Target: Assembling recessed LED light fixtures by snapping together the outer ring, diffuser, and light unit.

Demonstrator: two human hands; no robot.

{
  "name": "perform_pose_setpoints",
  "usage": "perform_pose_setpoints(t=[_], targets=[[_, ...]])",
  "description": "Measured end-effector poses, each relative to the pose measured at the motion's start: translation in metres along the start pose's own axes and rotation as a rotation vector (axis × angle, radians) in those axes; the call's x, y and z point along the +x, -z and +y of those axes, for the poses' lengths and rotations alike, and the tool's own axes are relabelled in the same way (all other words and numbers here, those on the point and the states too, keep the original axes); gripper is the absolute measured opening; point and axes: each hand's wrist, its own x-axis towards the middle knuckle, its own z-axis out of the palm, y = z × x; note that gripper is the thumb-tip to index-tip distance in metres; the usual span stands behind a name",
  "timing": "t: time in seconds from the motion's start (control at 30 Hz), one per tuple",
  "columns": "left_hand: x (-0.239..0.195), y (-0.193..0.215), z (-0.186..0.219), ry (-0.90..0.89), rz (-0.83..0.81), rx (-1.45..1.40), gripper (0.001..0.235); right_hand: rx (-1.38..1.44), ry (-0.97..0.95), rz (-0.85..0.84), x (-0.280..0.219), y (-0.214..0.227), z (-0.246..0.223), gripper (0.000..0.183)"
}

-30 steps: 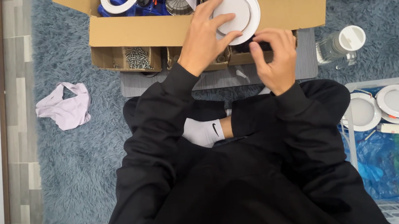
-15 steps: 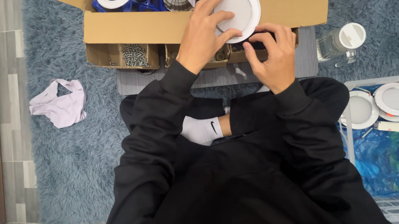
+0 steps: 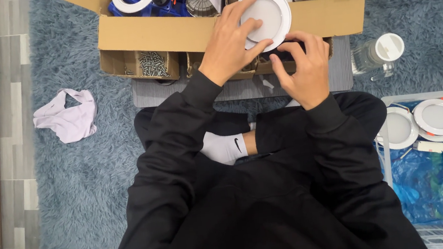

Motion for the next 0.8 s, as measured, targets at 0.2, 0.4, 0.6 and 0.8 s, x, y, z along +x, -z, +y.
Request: perform_pose_setpoints(t=[0.2, 0.4, 0.6, 0.8], targets=[[-0.003, 0.009, 0.009, -0.047, -0.017, 0.089, 0.038, -0.019, 0.005, -0.006, 0.000, 0.000, -0.002, 0.016], [-0.007, 0.015, 0.016, -0.062, 0.008, 0.125, 0.035, -0.038, 0.014, -0.015, -0.003, 0.001, -0.002, 0.016], [-0.010, 0.018, 0.019, -0.040, 0.006, 0.201, 0.044, -0.014, 0.044, -0.006, -0.005, 0.000, -0.010, 0.016], [0.010, 0.075, 0.016, -0.069, 0.288, 0.105, 0.049, -0.001, 0.042, -0.012, -0.008, 0.001, -0.009, 0.016]])
